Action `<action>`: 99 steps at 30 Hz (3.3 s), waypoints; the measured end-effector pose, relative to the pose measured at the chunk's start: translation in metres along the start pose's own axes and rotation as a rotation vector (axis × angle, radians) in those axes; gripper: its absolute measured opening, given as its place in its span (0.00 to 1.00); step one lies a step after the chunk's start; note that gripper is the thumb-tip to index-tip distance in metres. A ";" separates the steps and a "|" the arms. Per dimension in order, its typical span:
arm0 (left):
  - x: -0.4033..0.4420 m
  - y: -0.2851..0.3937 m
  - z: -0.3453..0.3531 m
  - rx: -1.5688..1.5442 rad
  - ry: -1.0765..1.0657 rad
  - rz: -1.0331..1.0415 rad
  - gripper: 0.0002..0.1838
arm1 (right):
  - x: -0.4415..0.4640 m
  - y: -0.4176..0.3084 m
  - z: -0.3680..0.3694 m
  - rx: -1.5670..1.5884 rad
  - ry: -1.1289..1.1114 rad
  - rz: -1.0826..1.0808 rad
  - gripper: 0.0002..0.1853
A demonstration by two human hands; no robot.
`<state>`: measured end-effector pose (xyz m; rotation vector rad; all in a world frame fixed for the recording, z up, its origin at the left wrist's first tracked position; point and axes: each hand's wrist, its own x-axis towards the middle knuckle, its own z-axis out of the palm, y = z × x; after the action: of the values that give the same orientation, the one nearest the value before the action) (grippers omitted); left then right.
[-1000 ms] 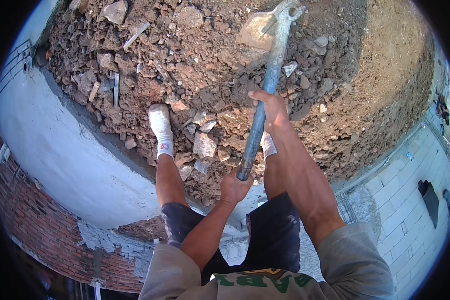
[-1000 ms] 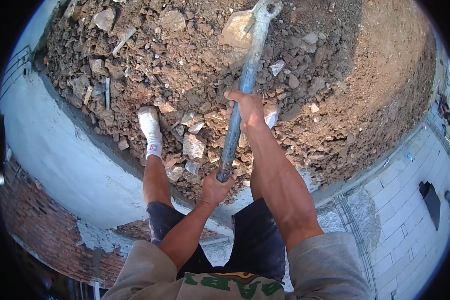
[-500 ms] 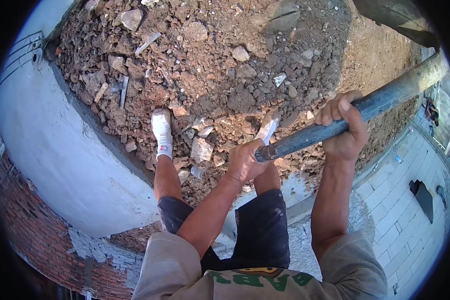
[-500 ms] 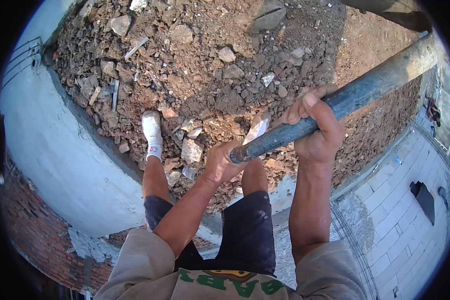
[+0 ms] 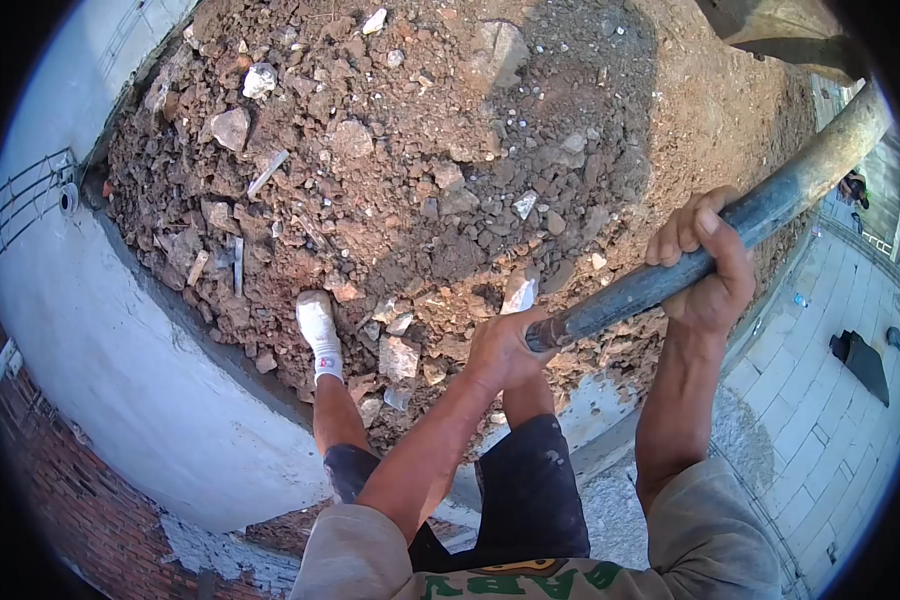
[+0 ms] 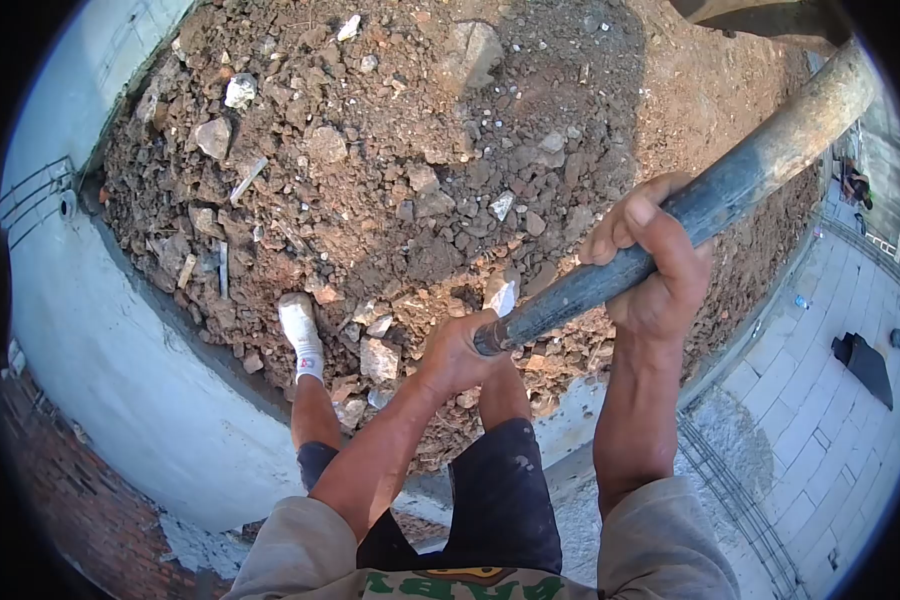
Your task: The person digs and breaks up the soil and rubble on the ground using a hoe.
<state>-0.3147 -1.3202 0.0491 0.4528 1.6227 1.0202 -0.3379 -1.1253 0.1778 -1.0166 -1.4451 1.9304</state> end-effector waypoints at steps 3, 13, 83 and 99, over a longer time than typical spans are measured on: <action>0.070 0.027 -0.026 -0.008 0.111 0.113 0.17 | 0.077 0.003 -0.004 0.047 -0.077 -0.046 0.05; -0.056 -0.097 0.020 0.037 0.089 -0.762 0.22 | -0.004 0.240 -0.020 0.114 0.157 0.869 0.06; -0.264 -0.110 -0.078 0.865 0.072 -0.813 0.17 | -0.221 0.237 0.062 0.610 0.291 1.215 0.08; 0.255 0.014 0.149 1.070 -0.114 0.079 0.07 | 0.138 0.248 -0.368 0.528 0.746 0.507 0.06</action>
<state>-0.2601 -1.0669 -0.0938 1.2545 1.9533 0.0792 -0.1123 -0.8847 -0.1494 -1.6754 -0.2587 1.7745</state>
